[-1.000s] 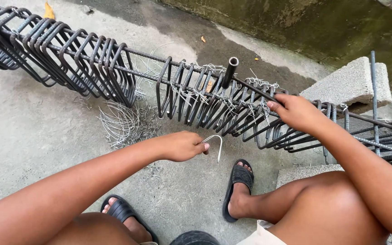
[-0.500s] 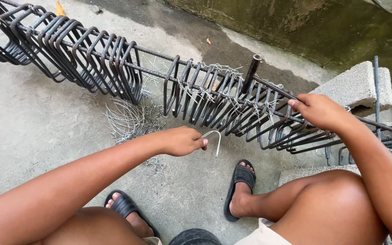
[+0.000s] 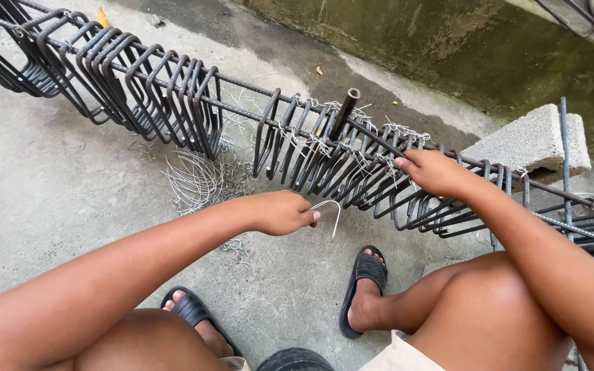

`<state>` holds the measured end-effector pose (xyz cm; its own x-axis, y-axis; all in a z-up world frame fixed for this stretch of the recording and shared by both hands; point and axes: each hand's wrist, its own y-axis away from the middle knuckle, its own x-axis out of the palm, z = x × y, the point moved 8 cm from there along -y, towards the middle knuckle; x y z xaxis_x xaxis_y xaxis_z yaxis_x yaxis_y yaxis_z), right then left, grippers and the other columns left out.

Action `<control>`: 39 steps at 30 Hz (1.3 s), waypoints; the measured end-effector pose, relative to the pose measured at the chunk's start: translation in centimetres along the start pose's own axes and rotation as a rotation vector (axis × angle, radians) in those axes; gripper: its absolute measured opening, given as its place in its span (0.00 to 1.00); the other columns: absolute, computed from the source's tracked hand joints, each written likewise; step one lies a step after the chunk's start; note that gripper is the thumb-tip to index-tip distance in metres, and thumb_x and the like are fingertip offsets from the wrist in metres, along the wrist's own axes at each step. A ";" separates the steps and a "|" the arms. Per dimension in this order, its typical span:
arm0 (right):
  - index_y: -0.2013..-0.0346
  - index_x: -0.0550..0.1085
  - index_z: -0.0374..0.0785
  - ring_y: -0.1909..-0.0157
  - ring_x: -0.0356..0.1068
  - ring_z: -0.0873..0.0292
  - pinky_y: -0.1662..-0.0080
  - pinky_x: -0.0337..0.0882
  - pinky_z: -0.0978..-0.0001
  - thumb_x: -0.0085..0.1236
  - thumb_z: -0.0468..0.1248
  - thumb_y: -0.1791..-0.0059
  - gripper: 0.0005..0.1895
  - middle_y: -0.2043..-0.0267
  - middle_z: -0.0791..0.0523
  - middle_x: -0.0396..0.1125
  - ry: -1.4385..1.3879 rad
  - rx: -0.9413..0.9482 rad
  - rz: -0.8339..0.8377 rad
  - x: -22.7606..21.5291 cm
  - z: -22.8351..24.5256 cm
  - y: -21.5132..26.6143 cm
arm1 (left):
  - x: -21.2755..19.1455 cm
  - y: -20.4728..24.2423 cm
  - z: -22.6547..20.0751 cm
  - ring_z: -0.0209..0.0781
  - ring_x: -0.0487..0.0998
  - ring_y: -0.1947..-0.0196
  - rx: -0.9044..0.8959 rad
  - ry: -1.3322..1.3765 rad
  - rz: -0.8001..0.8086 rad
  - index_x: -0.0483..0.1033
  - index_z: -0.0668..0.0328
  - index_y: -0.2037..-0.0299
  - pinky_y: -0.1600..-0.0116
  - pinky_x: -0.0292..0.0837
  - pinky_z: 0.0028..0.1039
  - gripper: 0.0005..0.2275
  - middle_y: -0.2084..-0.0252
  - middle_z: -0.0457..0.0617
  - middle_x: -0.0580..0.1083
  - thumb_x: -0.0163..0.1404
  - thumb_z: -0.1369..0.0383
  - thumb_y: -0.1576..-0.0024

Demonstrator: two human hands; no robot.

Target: Tie steel rebar stirrups to longitudinal bars using wire and a manual twisting tool

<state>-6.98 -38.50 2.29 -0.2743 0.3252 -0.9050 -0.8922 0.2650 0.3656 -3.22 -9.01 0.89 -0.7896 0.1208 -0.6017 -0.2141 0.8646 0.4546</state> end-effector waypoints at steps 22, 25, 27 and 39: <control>0.66 0.67 0.38 0.75 0.54 0.69 0.72 0.55 0.78 0.48 0.35 0.37 0.12 0.74 0.61 0.59 -0.875 -0.354 -0.366 -8.7 7.1 -0.1 | -0.2 2.2 0.6 0.45 0.83 0.62 -0.014 -0.046 -0.133 0.79 0.61 0.57 0.50 0.78 0.40 0.19 0.63 0.46 0.83 0.35 0.58 0.32; 0.68 0.68 0.38 0.76 0.55 0.67 0.73 0.57 0.75 0.49 0.39 0.36 0.16 0.76 0.60 0.60 -0.754 -0.245 -0.365 -8.6 6.9 -1.9 | -0.5 2.8 0.9 0.49 0.81 0.71 -0.007 -0.037 -0.180 0.76 0.61 0.58 0.59 0.77 0.41 0.16 0.70 0.51 0.80 0.35 0.61 0.31; 0.68 0.69 0.39 0.78 0.51 0.69 0.75 0.51 0.77 0.52 0.40 0.39 0.15 0.77 0.60 0.59 -0.887 -0.225 -0.299 -8.4 6.6 -3.2 | -1.1 3.0 1.6 0.54 0.82 0.59 0.051 0.071 -0.318 0.80 0.60 0.56 0.50 0.75 0.42 0.17 0.57 0.52 0.82 0.36 0.61 0.35; 0.68 0.83 0.40 0.77 0.50 0.63 0.70 0.52 0.70 0.57 0.44 0.45 0.14 0.84 0.58 0.58 -0.624 -0.474 -0.201 -9.7 22.4 6.7 | -9.1 7.8 -2.3 0.70 0.79 0.55 -0.095 0.000 -0.480 0.78 0.62 0.67 0.51 0.72 0.57 0.24 0.69 0.64 0.79 0.30 0.54 0.36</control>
<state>-2.28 -19.53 18.37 0.0335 0.7959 -0.6046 -0.9988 0.0050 -0.0487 0.97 -4.48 11.37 -0.5888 -0.2806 -0.7580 -0.6058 0.7741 0.1840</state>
